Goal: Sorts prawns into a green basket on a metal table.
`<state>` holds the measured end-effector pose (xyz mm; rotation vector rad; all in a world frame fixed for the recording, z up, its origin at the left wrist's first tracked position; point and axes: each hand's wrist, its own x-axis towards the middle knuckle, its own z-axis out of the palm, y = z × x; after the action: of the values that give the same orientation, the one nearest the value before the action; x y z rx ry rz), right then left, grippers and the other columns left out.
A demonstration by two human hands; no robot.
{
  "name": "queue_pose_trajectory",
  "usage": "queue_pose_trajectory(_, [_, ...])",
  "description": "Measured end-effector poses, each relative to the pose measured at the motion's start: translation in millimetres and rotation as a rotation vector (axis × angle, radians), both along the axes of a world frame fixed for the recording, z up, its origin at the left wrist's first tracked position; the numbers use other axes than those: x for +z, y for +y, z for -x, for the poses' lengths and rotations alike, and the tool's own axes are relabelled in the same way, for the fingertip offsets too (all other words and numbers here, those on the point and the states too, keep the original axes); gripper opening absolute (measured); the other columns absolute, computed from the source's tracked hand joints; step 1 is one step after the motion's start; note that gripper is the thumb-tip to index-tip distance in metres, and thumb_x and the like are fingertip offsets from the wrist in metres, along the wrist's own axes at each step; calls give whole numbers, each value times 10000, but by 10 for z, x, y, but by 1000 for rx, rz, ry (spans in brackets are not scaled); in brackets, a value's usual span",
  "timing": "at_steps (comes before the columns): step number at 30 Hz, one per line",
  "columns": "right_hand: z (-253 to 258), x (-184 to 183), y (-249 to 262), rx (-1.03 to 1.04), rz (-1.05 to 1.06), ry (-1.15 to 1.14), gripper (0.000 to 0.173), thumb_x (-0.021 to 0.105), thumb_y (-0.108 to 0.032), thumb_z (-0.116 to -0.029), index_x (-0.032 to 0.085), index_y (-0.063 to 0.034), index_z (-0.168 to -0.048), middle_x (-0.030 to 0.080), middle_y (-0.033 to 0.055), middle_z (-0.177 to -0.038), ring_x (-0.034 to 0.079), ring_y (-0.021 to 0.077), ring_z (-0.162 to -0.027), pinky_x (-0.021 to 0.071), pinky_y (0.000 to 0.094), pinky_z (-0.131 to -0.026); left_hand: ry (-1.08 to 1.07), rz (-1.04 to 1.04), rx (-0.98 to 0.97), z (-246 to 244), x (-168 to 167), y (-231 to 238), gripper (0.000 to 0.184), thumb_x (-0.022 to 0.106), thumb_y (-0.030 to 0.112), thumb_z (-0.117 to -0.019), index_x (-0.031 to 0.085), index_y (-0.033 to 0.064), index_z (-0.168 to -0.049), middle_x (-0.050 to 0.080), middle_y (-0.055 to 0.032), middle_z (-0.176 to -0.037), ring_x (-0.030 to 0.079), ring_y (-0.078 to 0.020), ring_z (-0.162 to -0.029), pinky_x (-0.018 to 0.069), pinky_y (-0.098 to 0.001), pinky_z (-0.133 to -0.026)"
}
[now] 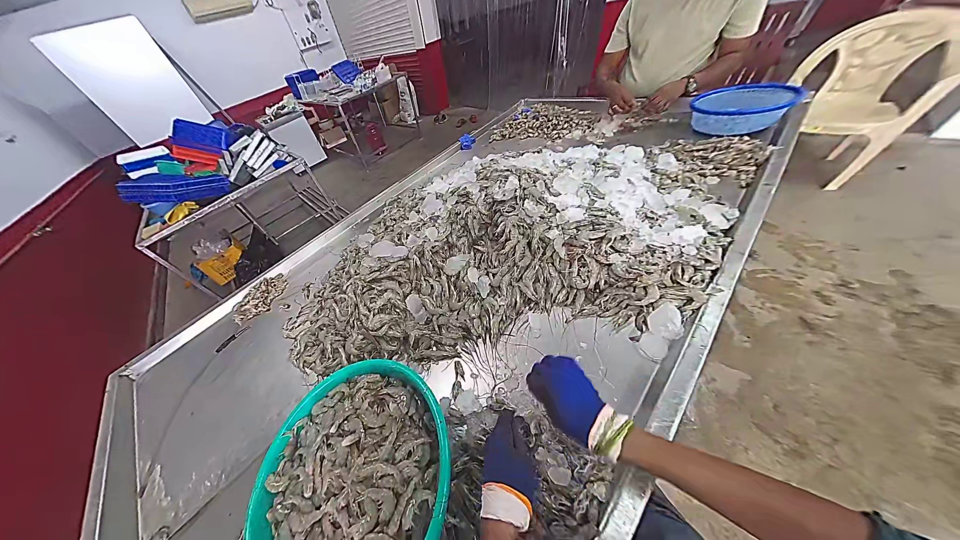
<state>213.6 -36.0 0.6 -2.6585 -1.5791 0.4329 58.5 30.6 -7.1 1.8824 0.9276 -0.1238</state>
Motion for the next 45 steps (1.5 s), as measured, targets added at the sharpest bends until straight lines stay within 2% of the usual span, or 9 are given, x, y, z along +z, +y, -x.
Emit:
queue_pose_trajectory(6, [-477,-498,-277,-440,154,316,512,665,-254,-951,557,16,-1372,568,314,-1366,592,496,-1236,503,658,-981,-409,260,50,260,-196,189,383,387,-16,-1034,479,-64,-1402,647,-150,-1078,669,-153,-827,597,-335,-763])
queue_pose_trajectory(9, [-197,-371,-108,-4,190,518,404,562,-344,-1060,676,-25,-1281,678,264,-1224,650,437,-1167,491,645,-996,-624,450,157,302,-275,190,352,496,-84,-973,449,-131,-1319,620,-229,-1222,686,-208,-1046,607,-362,-897])
queue_pose_trajectory(15, [-1007,-500,1204,192,-63,74,457,601,-4,-946,679,-168,-1365,549,204,-1491,485,479,-1371,349,665,-1139,-635,430,280,397,-82,135,178,520,17,-924,579,-44,-1081,574,23,-779,568,-38,-593,560,-256,-581])
queue_pose_trajectory(21, [-1251,-917,602,272,-235,183,219,672,-83,-937,740,-45,-1142,669,172,-1326,538,440,-1330,397,615,-1137,-685,506,196,630,-274,264,343,418,76,-996,577,-12,-1287,455,76,-604,391,-30,-423,357,-196,-376])
queue_pose_trajectory(24, [-1504,-741,71,197,-313,316,378,556,97,-888,793,-75,-1128,698,104,-1357,397,452,-1482,204,671,-1228,-699,474,158,714,-389,258,305,456,124,-1011,658,-12,-1193,612,71,-761,431,29,-517,404,-154,-477])
queue_pose_trajectory(28, [-1531,-303,-52,54,-358,265,414,473,107,-924,775,-81,-1137,707,197,-1252,611,428,-1247,436,608,-1092,-683,502,153,632,-323,85,329,432,114,-1002,681,4,-1187,571,74,-639,420,1,-440,391,-178,-414])
queue_pose_trajectory(31, [-1258,-231,166,-21,-122,265,249,617,-109,-994,758,-107,-1200,700,202,-1258,646,421,-1196,483,648,-1016,-553,516,118,494,-183,18,368,463,85,-1015,570,-109,-1308,732,-165,-1091,742,-191,-844,636,-354,-739])
queue_pose_trajectory(39, [57,-372,43,-116,240,274,355,588,-66,-984,579,21,-1328,615,281,-1304,621,473,-1193,518,619,-964,-234,-349,-184,283,-307,12,615,541,-34,-902,501,54,-1510,463,-119,-1581,397,-321,-1488,309,-470,-1239])
queue_pose_trajectory(45, [469,-38,-134,-17,106,146,271,515,-62,-1020,631,46,-1240,622,246,-1291,612,438,-1197,500,574,-969,127,-327,-104,-86,-24,-165,708,605,11,-910,417,185,-1570,674,-158,-1321,662,-355,-1195,516,-558,-1017])
